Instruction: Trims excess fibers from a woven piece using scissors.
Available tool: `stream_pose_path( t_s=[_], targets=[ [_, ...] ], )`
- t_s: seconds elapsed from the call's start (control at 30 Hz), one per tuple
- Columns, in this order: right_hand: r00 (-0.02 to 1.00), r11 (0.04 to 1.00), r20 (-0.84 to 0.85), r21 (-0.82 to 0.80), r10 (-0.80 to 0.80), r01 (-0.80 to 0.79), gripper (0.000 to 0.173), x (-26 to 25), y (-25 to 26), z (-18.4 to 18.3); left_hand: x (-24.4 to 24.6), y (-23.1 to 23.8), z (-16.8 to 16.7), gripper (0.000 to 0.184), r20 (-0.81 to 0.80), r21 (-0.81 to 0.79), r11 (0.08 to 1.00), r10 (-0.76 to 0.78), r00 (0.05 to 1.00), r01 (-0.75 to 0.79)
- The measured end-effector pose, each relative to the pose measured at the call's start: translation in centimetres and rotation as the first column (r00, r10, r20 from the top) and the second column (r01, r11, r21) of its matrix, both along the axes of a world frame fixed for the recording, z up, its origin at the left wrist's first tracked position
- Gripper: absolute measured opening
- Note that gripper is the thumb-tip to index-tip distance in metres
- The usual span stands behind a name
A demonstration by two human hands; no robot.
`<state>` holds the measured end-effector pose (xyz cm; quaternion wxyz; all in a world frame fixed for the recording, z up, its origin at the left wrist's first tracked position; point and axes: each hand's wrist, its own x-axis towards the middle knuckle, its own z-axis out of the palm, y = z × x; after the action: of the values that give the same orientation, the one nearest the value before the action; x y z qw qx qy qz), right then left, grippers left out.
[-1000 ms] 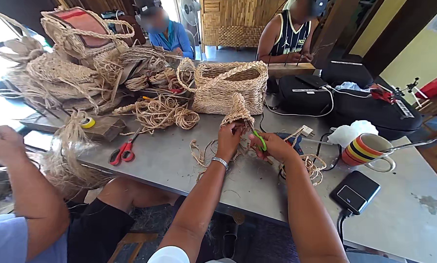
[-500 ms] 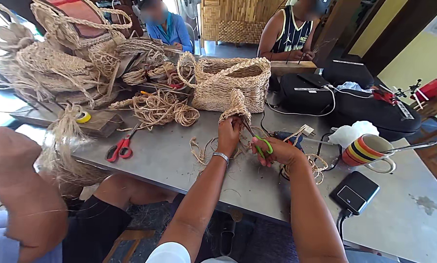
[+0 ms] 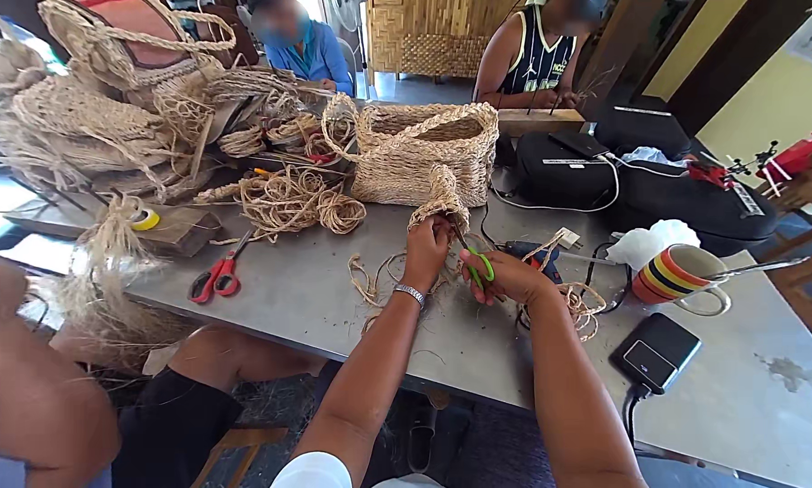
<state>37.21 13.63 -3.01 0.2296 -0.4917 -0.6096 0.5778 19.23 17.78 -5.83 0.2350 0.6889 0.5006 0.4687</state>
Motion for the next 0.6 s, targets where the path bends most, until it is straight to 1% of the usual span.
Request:
stream_pose_path(
  t_s=[0.1,0.23,0.47,0.6],
  targets=[
    [0.998,0.998,-0.003,0.018,-0.061,0.061,0.053,-0.3,0.4,-0.8,0.1,-0.8,0.0,0.027,-0.013,-0.043,0.999,-0.02,1.0,0.019],
    [0.992,0.992,0.017,0.031,-0.124,0.124,0.052,-0.9,0.7,-1.1,0.0,-1.5,-0.3,0.028,-0.009,-0.022,0.999,-0.023,1.0,0.023],
    [0.982,0.974,0.088,0.167,-0.169,0.153,0.052,-1.6,1.5,-2.4,-0.4,-1.3,-0.4,0.026,0.058,-0.061,0.998,-0.028,0.998,0.032],
    [0.975,0.972,0.132,0.178,-0.178,0.154,0.052,-2.0,1.4,-2.3,-0.7,-1.1,-0.5,0.026,0.074,-0.058,0.998,-0.021,0.997,0.026]
  ],
)
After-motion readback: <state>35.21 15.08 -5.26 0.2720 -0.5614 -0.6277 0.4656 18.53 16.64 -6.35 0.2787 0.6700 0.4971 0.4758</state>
